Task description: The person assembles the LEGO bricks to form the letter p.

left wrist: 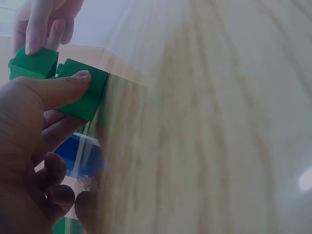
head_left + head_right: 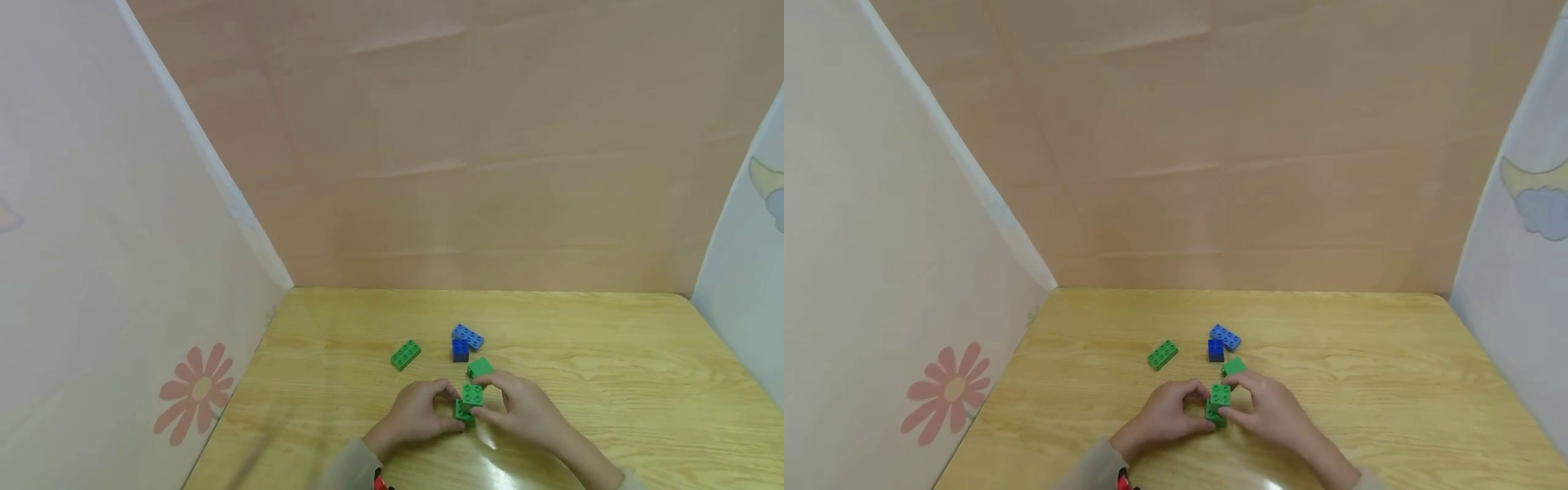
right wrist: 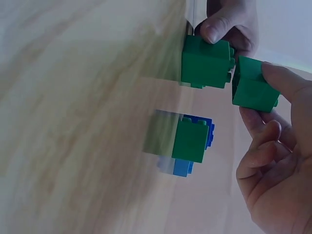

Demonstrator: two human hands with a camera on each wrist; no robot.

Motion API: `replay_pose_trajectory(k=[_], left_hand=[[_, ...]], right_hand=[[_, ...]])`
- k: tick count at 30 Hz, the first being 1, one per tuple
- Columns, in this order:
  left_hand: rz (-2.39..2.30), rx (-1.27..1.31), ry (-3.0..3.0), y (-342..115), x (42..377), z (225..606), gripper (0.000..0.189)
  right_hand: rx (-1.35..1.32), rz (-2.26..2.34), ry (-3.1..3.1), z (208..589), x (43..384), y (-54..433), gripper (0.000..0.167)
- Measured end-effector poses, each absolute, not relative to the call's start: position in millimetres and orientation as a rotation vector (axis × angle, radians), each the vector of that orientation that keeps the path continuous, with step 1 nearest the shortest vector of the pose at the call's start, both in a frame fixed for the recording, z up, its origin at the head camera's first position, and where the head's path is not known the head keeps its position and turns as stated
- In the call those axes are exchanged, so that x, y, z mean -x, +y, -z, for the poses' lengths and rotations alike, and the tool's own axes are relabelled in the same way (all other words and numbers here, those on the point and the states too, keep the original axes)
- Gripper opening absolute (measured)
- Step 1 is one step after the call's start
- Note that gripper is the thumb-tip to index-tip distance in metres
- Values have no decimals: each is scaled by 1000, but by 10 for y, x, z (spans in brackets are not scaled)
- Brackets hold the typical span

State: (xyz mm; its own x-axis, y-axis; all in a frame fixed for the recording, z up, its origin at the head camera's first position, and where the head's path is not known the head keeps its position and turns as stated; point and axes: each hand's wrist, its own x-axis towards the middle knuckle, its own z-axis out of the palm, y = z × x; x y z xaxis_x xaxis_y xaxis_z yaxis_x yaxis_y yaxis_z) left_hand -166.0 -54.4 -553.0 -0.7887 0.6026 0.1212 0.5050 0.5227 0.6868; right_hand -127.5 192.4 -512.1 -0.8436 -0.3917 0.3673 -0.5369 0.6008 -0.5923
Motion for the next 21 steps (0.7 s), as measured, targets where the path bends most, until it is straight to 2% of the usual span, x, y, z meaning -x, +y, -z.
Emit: replay_pose_trajectory(k=[21], left_hand=[[-1085,-1006,2685,-536,1657,5518,34]], right_hand=[[-809,-1048,-2674,5137,1275,1849,43]])
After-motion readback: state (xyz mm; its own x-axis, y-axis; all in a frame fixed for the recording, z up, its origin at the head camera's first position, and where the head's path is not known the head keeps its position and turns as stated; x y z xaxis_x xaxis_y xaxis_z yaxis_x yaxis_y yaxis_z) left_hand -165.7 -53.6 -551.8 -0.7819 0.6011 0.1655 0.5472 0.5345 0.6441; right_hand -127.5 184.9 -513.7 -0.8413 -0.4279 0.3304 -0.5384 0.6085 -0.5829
